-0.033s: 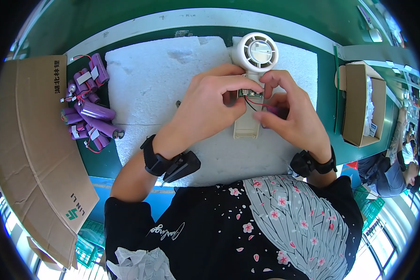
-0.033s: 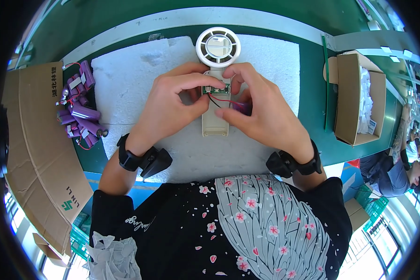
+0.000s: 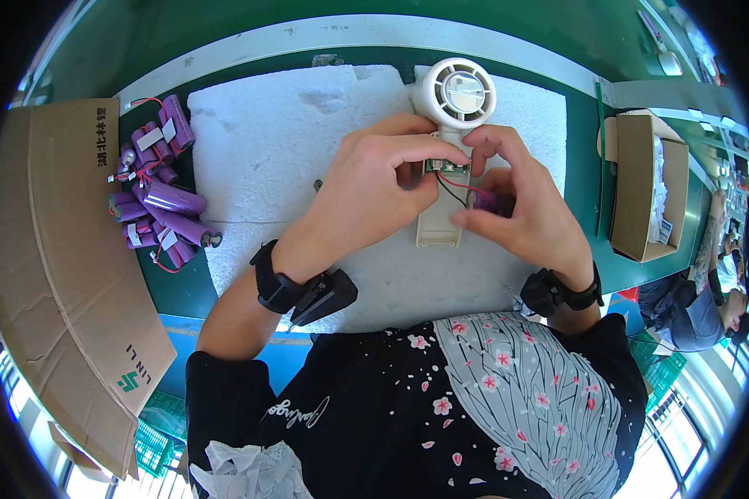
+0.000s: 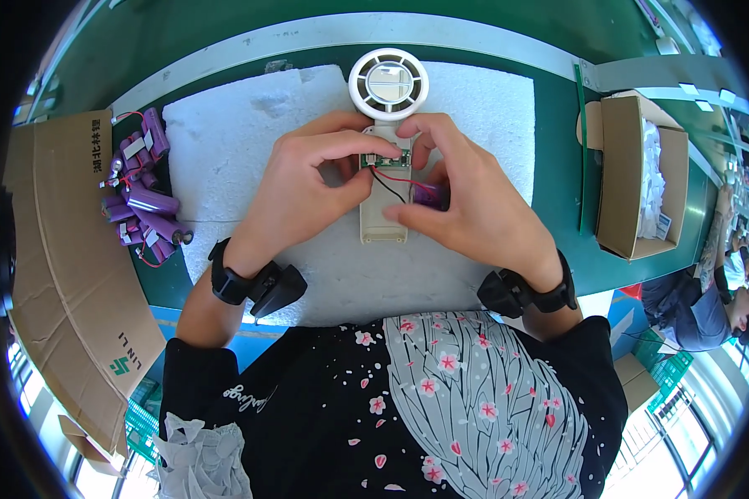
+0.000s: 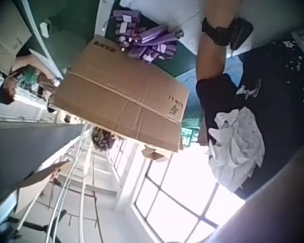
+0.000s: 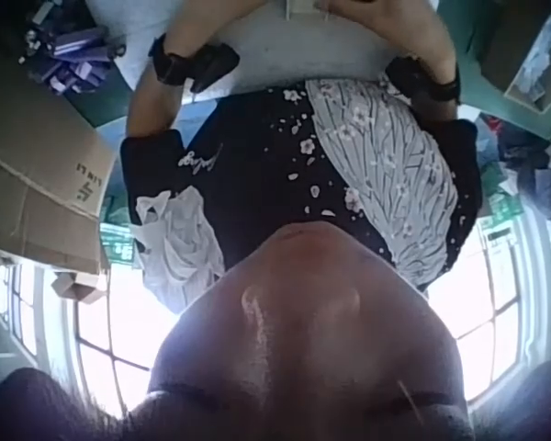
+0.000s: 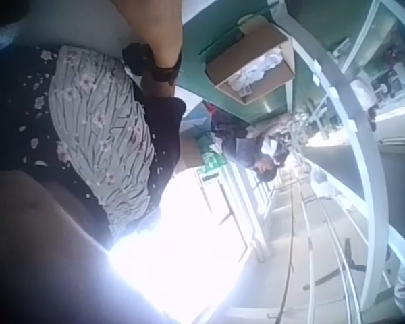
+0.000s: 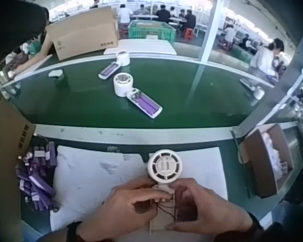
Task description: The person picks up a battery pack and a fan housing, connects the battery pack wires to a circuit board, and presses the battery pack into the housing. After removing the battery pack to apply a strip of tape, the person reinserts the battery pack into the housing and begins the process again with a new battery.
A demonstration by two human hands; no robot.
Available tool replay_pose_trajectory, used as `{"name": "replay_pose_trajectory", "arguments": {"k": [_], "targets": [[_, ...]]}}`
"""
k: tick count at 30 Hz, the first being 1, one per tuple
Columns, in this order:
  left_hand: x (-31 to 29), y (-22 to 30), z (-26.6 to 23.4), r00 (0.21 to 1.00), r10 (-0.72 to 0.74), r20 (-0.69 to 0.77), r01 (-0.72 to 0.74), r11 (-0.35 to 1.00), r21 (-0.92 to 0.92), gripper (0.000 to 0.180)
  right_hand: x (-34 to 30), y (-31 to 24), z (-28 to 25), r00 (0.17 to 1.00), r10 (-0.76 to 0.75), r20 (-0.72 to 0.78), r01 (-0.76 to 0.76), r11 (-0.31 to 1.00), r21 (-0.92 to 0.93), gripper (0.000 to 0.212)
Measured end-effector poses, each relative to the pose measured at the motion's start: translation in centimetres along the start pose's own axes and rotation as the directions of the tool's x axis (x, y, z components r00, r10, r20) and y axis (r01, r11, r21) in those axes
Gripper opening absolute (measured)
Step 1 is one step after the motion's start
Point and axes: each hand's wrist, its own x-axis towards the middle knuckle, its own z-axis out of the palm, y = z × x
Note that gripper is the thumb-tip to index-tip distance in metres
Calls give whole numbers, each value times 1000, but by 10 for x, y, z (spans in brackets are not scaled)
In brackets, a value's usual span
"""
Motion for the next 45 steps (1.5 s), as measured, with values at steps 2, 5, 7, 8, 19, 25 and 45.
{"name": "replay_pose_trajectory", "arguments": {"k": [2,5,7,8,19,25,45], "targets": [[0,-1,-1,1000,1,-4,-1,1000,2,32,-1,5,0,998,-62,10,62,998,-18,60],[1,-3,-2,998,-28,-60,24,998,-60,33,-2,11,2,983,-183,32,185,982,-51,67],[1,-4,-3,997,-25,-77,21,998,-61,33,-2,13,2,993,-117,13,115,988,104,62],[1,-5,-4,995,-22,-96,16,998,-62,33,-2,13,2,997,-83,6,81,980,181,59],[2,-7,-13,993,-4,-118,6,1000,12,34,-2,5,-14,995,100,23,-101,914,393,32],[4,-7,-14,990,62,-126,-47,992,113,35,1,11,-19,959,98,266,-218,855,471,48],[5,-9,-10,953,222,-207,-185,966,181,28,2,18,-21,971,-170,168,89,911,403,80]]}}
